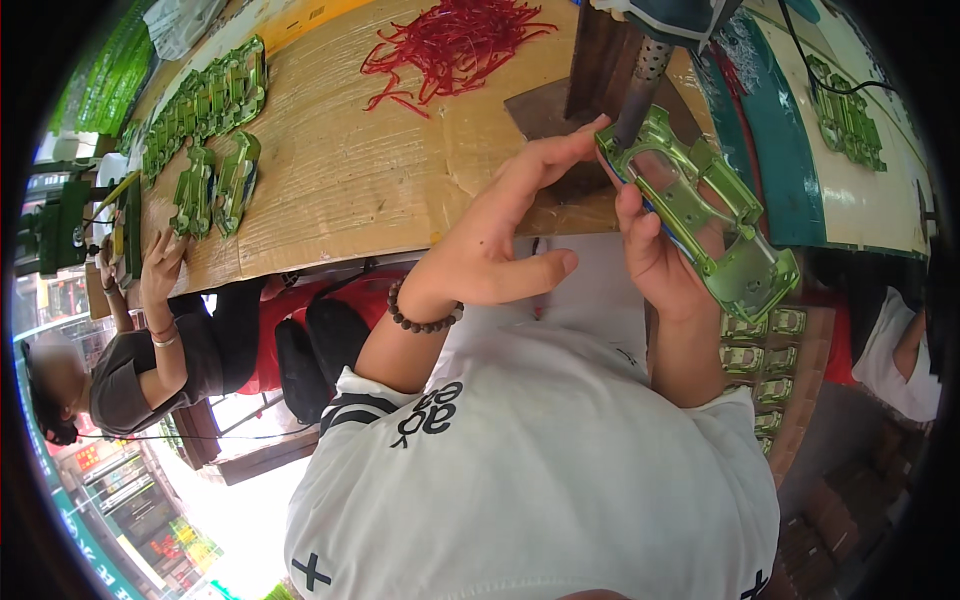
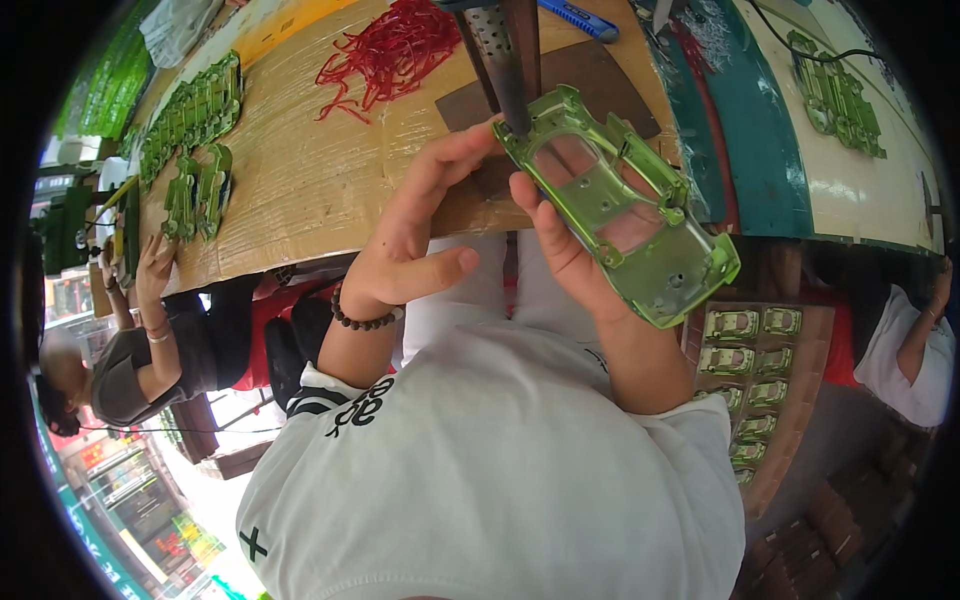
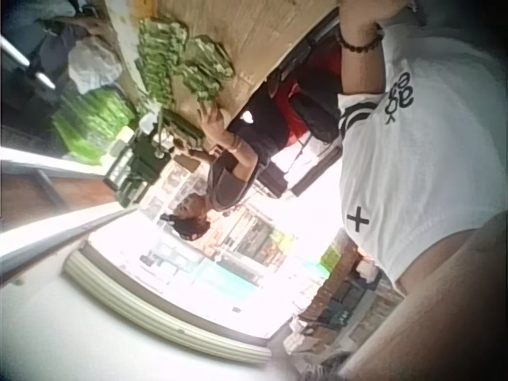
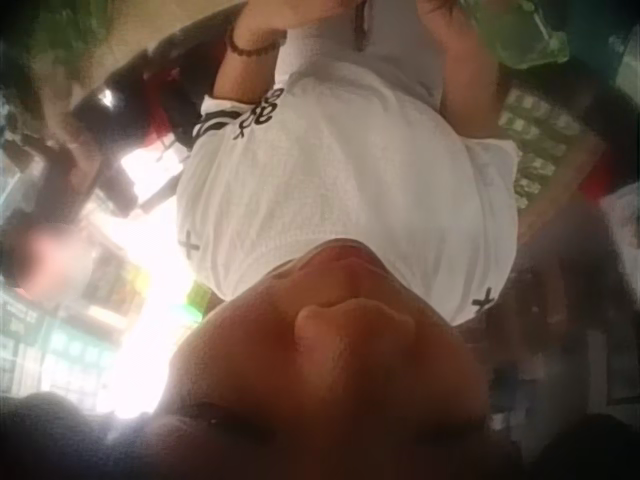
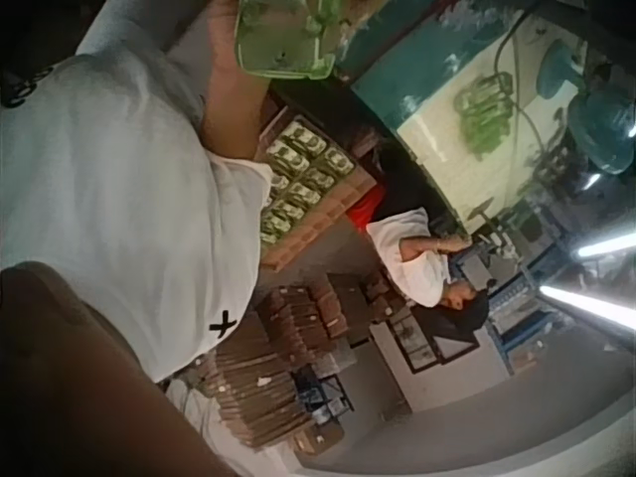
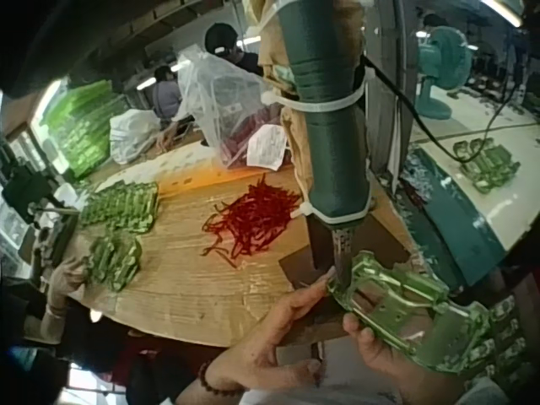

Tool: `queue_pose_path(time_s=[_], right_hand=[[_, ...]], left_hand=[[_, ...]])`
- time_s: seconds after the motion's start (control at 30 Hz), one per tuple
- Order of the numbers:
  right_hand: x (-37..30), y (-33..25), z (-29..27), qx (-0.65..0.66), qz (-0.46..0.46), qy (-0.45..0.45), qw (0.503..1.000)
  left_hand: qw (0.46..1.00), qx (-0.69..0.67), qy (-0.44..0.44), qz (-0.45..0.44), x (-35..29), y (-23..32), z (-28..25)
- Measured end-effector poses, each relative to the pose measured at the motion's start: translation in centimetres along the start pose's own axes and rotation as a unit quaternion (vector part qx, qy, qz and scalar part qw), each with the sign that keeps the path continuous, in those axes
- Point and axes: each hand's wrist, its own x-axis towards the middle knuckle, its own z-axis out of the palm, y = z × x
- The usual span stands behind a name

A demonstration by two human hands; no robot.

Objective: The person repeatedly picks up green plastic toy car bodies from a table, inserts a small red plastic piece into the interior, and places the assembled unit back on the table. The person handles the parts one at a time in a repetitive cycle.

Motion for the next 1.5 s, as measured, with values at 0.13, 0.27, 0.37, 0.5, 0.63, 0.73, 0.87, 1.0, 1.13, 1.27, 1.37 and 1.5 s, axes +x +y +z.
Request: queue_pose_path(time_s=[0.13,0.27,0.37,0.5,0.63,0.73,0.87,1.0,1.13,1.27,1.37,1.5], right_hand=[[-0.2,-0.1,-0.3,0.004,0.007,-0.011,1.000],[-0.2,-0.1,-0.3,0.011,0.008,-0.018,1.000],[-0.1,-0.2,-0.5,0.016,0.013,-0.020,1.000],[-0.1,-0.3,-0.6,0.022,0.015,-0.027,0.999],[-0.2,-0.1,-0.7,0.032,0.010,-0.025,0.999],[-0.5,-0.1,-0.4,0.013,-0.011,0.016,1.000],[-0.5,-0.1,-0.3,0.006,-0.015,0.035,0.999],[-0.5,-0.1,-0.2,0.004,-0.020,0.035,0.999],[-0.5,0.0,-0.3,0.006,-0.023,0.031,0.999],[-0.8,0.0,-0.1,-0.002,-0.030,0.035,0.999],[-1.8,0.3,1.1,-0.051,-0.061,0.090,0.993],[-4.9,-1.8,2.3,-0.135,-0.042,0.140,0.980]], left_hand=[[1.000,0.014,-0.003,0.007,-0.2,-0.2,0.0],[0.999,0.039,-0.008,0.001,-0.1,0.1,0.0],[0.999,0.045,-0.002,0.003,-0.1,0.0,0.0],[0.997,0.071,-0.003,0.008,-0.1,-0.2,0.1],[0.996,0.090,0.000,0.007,-0.2,-0.4,0.1],[0.995,0.104,-0.001,0.010,-0.2,-0.4,0.1],[0.993,0.115,0.001,0.014,0.0,-0.5,0.2],[0.993,0.118,0.002,0.014,0.0,-0.5,0.3],[0.993,0.116,0.001,0.014,0.0,-0.4,0.3],[0.991,0.132,-0.006,0.014,0.0,-0.4,0.2],[0.991,0.133,0.031,0.009,0.0,-0.3,0.4],[0.981,-0.062,0.170,0.069,-0.8,-1.6,0.3]])
